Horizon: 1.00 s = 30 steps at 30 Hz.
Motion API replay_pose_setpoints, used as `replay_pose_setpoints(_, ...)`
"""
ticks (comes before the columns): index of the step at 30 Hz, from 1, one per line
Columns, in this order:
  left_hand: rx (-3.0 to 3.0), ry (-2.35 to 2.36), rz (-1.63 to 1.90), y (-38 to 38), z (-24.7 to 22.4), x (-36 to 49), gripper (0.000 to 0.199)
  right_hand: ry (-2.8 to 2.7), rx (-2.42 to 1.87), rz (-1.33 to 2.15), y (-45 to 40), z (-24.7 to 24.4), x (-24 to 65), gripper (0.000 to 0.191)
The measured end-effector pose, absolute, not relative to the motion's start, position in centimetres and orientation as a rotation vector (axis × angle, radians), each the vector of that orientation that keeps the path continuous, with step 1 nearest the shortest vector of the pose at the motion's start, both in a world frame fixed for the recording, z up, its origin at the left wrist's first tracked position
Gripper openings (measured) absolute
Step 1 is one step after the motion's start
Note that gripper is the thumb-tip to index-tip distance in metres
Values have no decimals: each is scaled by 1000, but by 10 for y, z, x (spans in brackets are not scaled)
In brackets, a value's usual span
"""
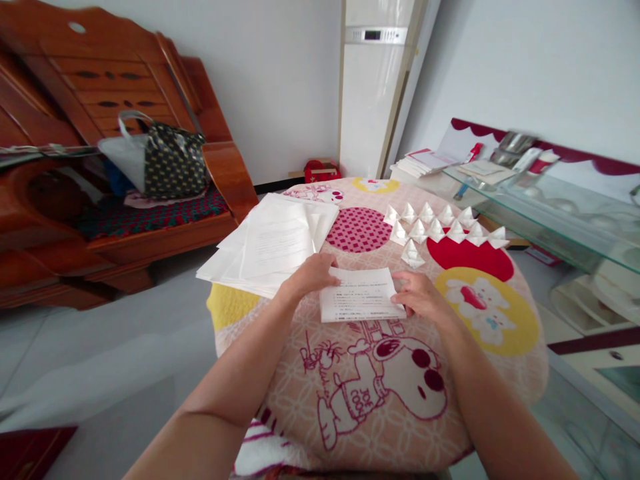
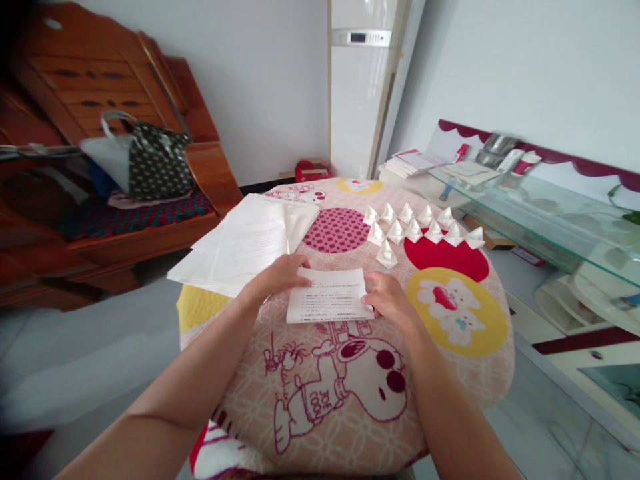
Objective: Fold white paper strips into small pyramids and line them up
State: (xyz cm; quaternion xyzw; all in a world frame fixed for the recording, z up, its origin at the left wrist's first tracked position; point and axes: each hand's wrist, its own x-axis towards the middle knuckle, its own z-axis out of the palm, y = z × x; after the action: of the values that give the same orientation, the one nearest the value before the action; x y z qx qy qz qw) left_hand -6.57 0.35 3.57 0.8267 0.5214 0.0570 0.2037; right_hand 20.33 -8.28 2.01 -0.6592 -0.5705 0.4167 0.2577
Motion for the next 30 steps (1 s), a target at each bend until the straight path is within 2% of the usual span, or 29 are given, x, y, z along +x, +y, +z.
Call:
replay_pose_setpoints(1,2309,1458,169,2,35,-66,33,-1573,-1760,1094,-83,19,203,66)
replay_pose_setpoints(3,2295,1485,214,-3,31,-67,39,-1642,-1729,1034,-84,18,203,77)
replay_pose_setpoints(8,2242,1537,345,-16,24,-70,57,-1719,-1745,1008,-85,19,202,62)
replay_pose_setpoints(12,2207,1597,363,-26,27,-69,51,-1689,-1803,1042,-85,22,201,52)
replay_pose_setpoints(18,2202,1631,454,-39,28,-70,42,-1664,-1838,1060,-85,27,199,53)
replay_pose_setpoints(24,2192,1640,509,-49,22,-72,58,-1640,-1851,1187,-86,36,198,59)
replay_pose_setpoints(30,2159,1750,377,-51,27,-72,59,-1714,-1804,1189,-86,37,200,61)
